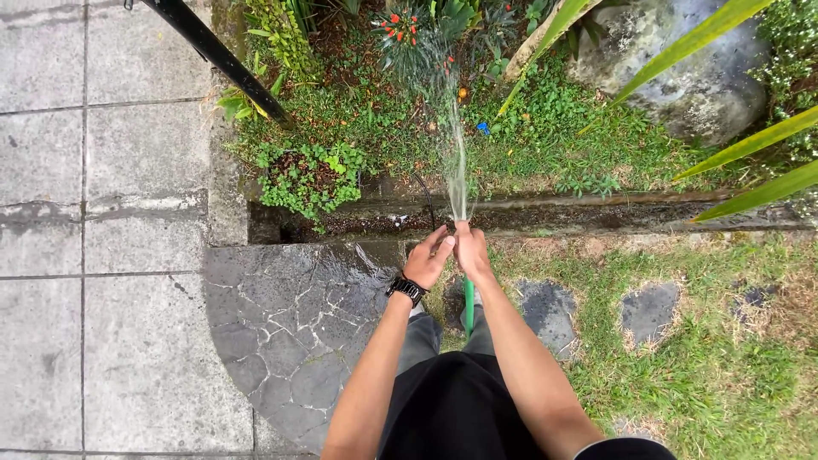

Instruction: Watering several garden plants and grass using a green garden hose.

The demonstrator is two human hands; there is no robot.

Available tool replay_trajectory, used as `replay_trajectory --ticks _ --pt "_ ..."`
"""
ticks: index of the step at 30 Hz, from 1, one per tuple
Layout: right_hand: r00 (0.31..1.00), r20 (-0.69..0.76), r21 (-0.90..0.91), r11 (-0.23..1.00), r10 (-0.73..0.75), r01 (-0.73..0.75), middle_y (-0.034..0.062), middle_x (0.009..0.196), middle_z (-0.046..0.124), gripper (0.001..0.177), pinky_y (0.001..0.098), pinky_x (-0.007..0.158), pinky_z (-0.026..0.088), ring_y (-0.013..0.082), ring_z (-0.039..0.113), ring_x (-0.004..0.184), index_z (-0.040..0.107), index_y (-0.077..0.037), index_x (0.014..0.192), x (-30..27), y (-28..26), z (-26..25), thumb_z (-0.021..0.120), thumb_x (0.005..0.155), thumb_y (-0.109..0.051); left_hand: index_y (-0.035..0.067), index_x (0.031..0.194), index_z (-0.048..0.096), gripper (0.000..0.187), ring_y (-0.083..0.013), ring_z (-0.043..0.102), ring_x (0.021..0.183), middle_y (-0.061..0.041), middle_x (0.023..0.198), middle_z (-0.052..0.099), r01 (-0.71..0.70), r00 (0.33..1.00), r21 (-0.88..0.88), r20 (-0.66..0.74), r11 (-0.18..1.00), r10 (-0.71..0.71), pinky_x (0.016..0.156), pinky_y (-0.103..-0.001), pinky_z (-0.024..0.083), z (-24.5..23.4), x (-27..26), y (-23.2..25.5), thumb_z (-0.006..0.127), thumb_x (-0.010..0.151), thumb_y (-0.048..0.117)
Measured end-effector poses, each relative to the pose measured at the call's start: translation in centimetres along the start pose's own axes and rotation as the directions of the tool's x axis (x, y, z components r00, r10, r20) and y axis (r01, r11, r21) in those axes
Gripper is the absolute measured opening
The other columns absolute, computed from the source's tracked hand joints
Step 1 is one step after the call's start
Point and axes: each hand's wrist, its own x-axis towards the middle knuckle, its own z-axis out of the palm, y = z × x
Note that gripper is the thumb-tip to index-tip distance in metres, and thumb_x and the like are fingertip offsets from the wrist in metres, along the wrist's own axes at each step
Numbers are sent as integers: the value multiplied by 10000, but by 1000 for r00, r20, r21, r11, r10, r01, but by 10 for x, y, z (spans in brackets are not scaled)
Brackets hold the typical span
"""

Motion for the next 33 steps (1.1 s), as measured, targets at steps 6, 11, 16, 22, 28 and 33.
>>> replay_trajectory --ticks 6,11,16,22,28,33 --pt "1000 -20 -14 1000 -12 12 83 608 541 628 440 519 376 222 485 527 625 56 781 -7 -7 1 442 984 -510 33 1499 462 664 -309 602 1304 -205 1433 588 0 1000 22 10 1000 0 1071 -391 488 -1 3 3 558 1004 464" --pt "991 -70 -108 988 -118 110 52 641 609 563 392 584 441 180 573 584 709 1 841 4 6 2 466 942 -498 32 1473 508 642 -280 661 1260 -197 1383 658 -17 1000 -12 6 1000 17 1048 -366 514 1 6 14 571 987 447" --pt "995 -59 31 996 -84 86 51 583 560 534 393 513 407 178 513 512 610 -42 733 0 -9 -14 431 969 -487 20 1476 492 641 -276 648 1271 -201 1420 618 -32 999 -7 24 999 32 1052 -356 506 2 14 11 572 1001 443" --pt "996 -82 217 975 -36 54 11 537 445 502 370 407 297 151 394 431 483 -93 626 18 -15 -42 453 979 -448 2 1478 482 646 -275 601 1323 -204 1445 597 -69 994 -56 81 996 74 1090 -360 468 11 36 14 584 1009 435" --pt "996 -90 188 982 -9 26 33 543 430 520 401 428 289 177 382 440 474 -82 649 11 -25 -57 432 1002 -461 18 1506 457 642 -255 582 1326 -185 1464 570 -78 990 -151 103 986 94 1094 -344 461 33 56 3 589 1019 415" --pt "988 -138 -63 996 -65 57 117 641 618 584 429 606 453 249 590 620 644 21 743 12 -14 -46 437 964 -478 22 1476 543 596 -248 666 1241 -185 1381 680 -50 987 -201 142 978 79 1053 -333 507 47 51 11 586 1011 391"
